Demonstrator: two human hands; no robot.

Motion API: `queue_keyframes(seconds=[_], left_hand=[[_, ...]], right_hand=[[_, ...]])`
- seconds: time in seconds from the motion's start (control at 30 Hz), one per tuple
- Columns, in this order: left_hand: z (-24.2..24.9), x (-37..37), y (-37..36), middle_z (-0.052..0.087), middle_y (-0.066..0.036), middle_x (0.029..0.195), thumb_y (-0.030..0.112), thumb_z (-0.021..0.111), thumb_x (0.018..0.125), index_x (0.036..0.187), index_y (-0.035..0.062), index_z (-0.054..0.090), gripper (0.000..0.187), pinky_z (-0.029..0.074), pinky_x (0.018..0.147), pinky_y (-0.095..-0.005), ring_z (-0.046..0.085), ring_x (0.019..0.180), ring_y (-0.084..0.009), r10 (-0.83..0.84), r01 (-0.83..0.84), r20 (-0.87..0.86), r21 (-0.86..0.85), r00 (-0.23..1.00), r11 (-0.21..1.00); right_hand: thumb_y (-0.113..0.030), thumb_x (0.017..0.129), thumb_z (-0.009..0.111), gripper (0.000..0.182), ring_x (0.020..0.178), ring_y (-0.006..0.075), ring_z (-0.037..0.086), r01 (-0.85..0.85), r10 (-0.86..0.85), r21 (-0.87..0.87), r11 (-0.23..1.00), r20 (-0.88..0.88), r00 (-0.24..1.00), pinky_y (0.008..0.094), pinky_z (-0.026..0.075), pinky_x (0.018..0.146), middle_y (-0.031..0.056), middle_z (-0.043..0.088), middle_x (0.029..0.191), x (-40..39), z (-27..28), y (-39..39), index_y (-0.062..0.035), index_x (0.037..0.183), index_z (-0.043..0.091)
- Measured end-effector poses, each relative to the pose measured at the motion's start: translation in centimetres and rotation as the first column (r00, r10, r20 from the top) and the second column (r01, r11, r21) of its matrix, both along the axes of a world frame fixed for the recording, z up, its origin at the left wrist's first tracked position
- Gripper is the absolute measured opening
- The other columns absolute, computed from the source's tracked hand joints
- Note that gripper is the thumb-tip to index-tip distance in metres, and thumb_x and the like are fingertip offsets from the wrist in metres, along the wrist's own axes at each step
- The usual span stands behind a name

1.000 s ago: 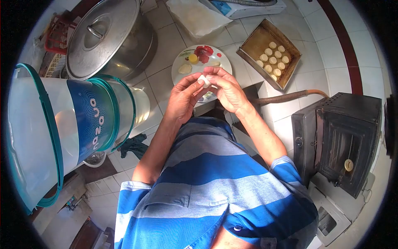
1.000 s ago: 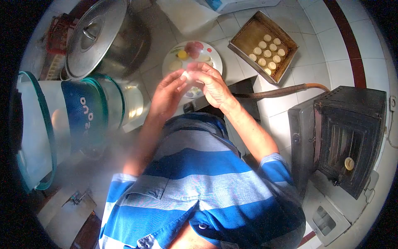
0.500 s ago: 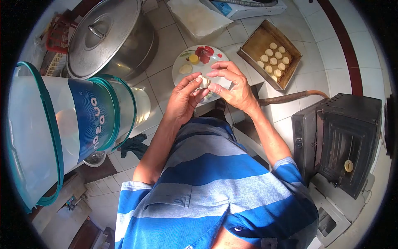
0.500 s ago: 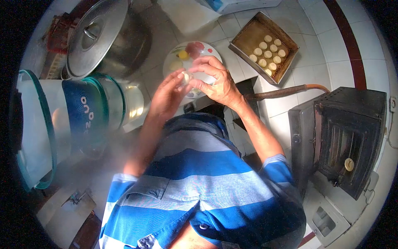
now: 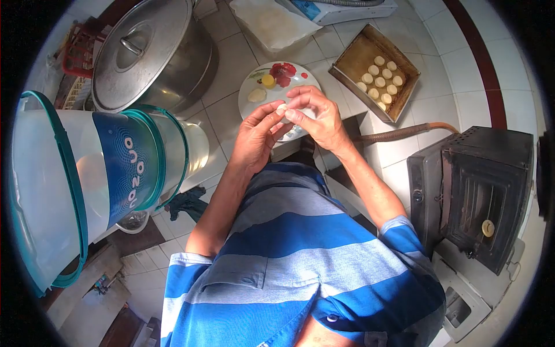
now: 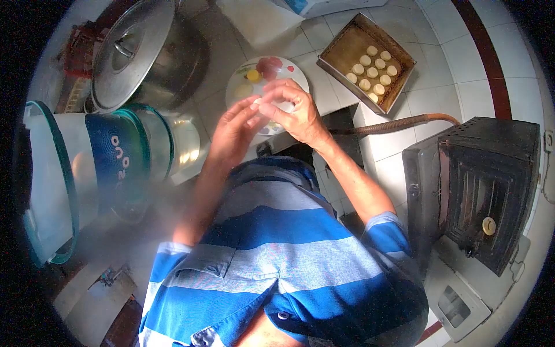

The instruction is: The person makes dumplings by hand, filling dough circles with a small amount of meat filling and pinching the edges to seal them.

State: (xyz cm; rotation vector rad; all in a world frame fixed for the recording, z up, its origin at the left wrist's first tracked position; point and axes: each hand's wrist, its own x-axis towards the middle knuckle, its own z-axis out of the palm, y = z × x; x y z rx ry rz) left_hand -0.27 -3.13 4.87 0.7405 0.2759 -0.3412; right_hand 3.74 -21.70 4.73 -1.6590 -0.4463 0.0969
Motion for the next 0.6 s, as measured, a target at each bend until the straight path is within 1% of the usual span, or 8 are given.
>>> queue_keyframes(seconds=[0.03,0.1,0.13,0.23,0.3,0.4,0.47,0.6], left_hand=[[0.0,0.2,0.1,0.069,-0.010,0.117,0.009,0.066,0.102,0.123,-0.0015,0.066,0.024,0.061,0.096,-0.0350,0.070,0.107,-0.0198,-0.007,0.007,0.011,0.002,1.000,1.000],[0.0,0.4,0.2,0.070,-0.011,0.117,0.007,0.065,0.102,0.126,-0.0024,0.064,0.026,0.061,0.095,-0.0354,0.070,0.106,-0.0204,-0.014,0.013,0.024,0.003,1.000,1.000],[-0.1,0.4,0.3,0.070,-0.013,0.117,0.006,0.065,0.101,0.130,-0.0039,0.060,0.031,0.061,0.094,-0.0360,0.071,0.105,-0.0212,-0.011,0.010,0.020,0.045,1.000,0.999],[0.0,0.3,0.5,0.069,-0.017,0.117,0.006,0.065,0.100,0.138,-0.0062,0.051,0.042,0.061,0.093,-0.0369,0.072,0.105,-0.0228,-0.004,0.000,0.024,0.147,1.000,0.989],[0.3,0.3,0.4,0.069,-0.019,0.117,0.006,0.066,0.099,0.141,-0.0072,0.046,0.048,0.061,0.093,-0.0371,0.073,0.104,-0.0235,-0.011,0.004,0.033,0.201,0.999,0.980],[0.7,0.2,0.2,0.069,-0.020,0.120,0.009,0.067,0.099,0.144,-0.0069,0.043,0.054,0.060,0.094,-0.0373,0.071,0.108,-0.0240,-0.042,0.024,0.061,0.274,0.997,0.961],[0.7,0.2,0.3,0.068,-0.018,0.123,0.011,0.066,0.101,0.143,-0.0067,0.047,0.049,0.060,0.096,-0.0341,0.070,0.112,-0.0227,0.013,-0.013,0.001,-0.054,1.000,0.998],[-0.6,-0.3,0.3,0.068,-0.016,0.124,0.012,0.064,0.104,0.141,-0.0059,0.054,0.042,0.060,0.096,-0.0298,0.068,0.114,-0.0205,-0.030,0.027,-0.017,-0.155,0.999,0.988]], right_hand=[[-0.016,0.092,0.080,0.022,0.116,0.0214,0.064,0.002,-0.002,0.001,1.000,0.000,1.000,0.0384,0.051,0.101,0.0116,0.066,0.123,-0.1,-0.3,0.3,-0.0041,0.109,0.074],[-0.016,0.093,0.079,0.034,0.118,0.0188,0.061,0.085,0.091,0.333,0.939,-0.480,0.872,0.0387,0.050,0.103,0.0112,0.066,0.124,-0.4,-0.4,0.8,-0.0049,0.122,0.069],[-0.016,0.093,0.079,0.034,0.118,0.0188,0.061,0.083,0.093,0.333,0.939,-0.480,0.872,0.0387,0.050,0.103,0.0112,0.066,0.124,-0.6,-0.1,0.7,-0.0049,0.122,0.069],[-0.017,0.090,0.081,0.046,0.119,0.0222,0.062,0.001,0.013,0.087,0.996,-0.167,0.986,0.0393,0.049,0.103,0.0112,0.067,0.126,-0.8,1.4,0.6,-0.0056,0.132,0.064],[-0.016,0.087,0.081,0.049,0.118,0.0265,0.063,0.072,0.053,-0.359,0.931,0.326,0.944,0.0402,0.049,0.103,0.0112,0.068,0.126,-0.7,2.1,0.2,-0.0054,0.132,0.065],[-0.016,0.085,0.081,0.051,0.115,0.0291,0.064,0.100,0.028,-0.339,0.936,0.353,0.935,0.0407,0.050,0.102,0.0110,0.070,0.121,-0.9,1.6,0.4,-0.0050,0.133,0.065],[-0.016,0.086,0.081,0.050,0.114,0.0279,0.065,0.120,0.000,-0.312,0.943,0.358,0.934,0.0402,0.051,0.100,0.0111,0.070,0.119,-0.9,1.6,0.7,-0.0051,0.132,0.065],[-0.014,0.088,0.079,0.047,0.109,0.0235,0.066,0.113,-0.049,-0.238,0.965,0.259,0.965,0.0370,0.053,0.095,0.0107,0.068,0.121,-1.1,2.2,0.9,-0.0049,0.132,0.065]])
